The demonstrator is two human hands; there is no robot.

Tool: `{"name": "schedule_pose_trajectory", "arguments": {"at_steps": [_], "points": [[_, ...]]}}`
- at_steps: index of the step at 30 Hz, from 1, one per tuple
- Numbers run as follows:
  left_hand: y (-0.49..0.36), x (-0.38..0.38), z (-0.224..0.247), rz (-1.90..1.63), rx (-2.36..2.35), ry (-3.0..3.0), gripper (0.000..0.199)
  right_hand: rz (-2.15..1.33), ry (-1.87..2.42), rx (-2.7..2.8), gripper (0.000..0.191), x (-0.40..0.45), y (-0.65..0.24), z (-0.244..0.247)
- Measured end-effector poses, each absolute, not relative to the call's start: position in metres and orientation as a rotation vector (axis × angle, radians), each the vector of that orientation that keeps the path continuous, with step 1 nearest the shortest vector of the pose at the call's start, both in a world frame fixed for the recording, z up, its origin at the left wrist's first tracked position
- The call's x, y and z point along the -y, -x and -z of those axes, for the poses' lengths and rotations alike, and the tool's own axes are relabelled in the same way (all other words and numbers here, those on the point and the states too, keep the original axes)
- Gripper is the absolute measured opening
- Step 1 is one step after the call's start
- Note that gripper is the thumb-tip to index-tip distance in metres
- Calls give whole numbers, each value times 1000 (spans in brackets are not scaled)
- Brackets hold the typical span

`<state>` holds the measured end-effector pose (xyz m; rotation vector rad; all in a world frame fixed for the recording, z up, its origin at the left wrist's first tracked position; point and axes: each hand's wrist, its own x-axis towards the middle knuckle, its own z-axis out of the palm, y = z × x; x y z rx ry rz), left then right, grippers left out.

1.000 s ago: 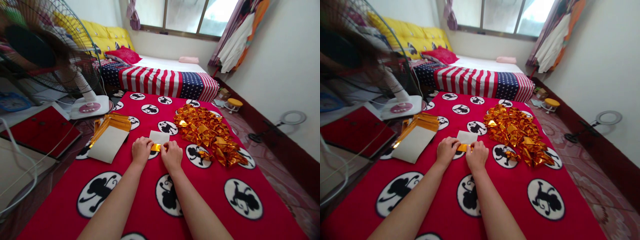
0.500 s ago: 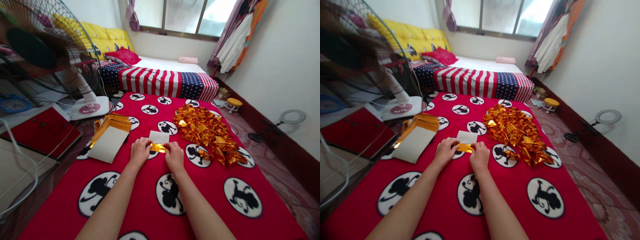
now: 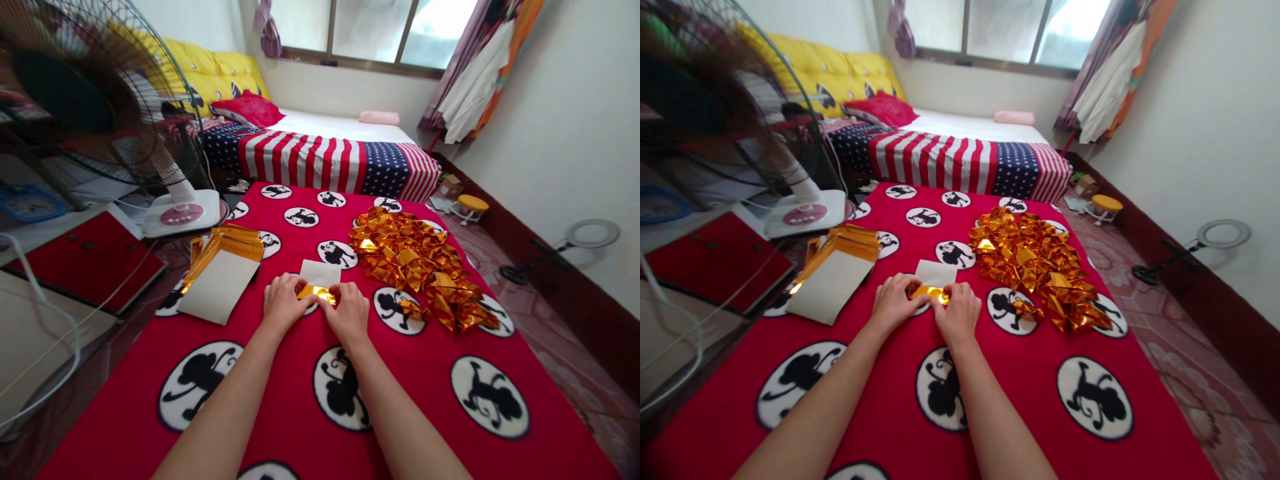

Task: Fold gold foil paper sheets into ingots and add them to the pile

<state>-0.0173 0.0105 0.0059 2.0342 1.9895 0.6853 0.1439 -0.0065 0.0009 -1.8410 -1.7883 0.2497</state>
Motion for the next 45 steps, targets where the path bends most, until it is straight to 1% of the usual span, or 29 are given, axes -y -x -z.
{"name": "schedule_pose_trajectory", "arguments": {"at_steps": [2,4,5,8,13,17,20,24,30,34,38,42,45], "points": [[17,-10,-5,-699,-2004,-2031,24,-247,1850,1796,16,6,-144,-1],[19,-12,-4,-703,-1972,-2015,20,-307,1831,1808,14,6,-147,-2],[20,-13,-3,-708,-1942,-2006,19,-341,1810,1809,16,5,-149,-2],[27,-16,-1,-746,-1839,-1998,29,-399,1722,1792,25,6,-155,-3],[33,-16,0,-799,-1798,-1988,35,-373,1668,1785,19,9,-158,-1],[34,-13,-1,-804,-1765,-1970,40,-351,1676,1802,31,10,-157,1],[34,-11,-3,-816,-1746,-1970,49,-345,1675,1803,41,10,-157,1],[35,-9,-4,-867,-1728,-1961,55,-335,1657,1804,48,10,-159,3],[35,-10,2,-947,-1713,-1955,51,-383,1588,1767,50,9,-161,4],[34,-12,5,-992,-1686,-1935,40,-437,1533,1695,46,7,-161,5],[34,-12,6,-1092,-1668,-1891,34,-603,1476,1514,41,6,-161,9],[34,-12,6,-1156,-1603,-1840,28,-766,1274,1272,36,5,-161,10],[34,-12,7,-1207,-1545,-1790,25,-815,1172,1099,32,3,-162,8]]}}
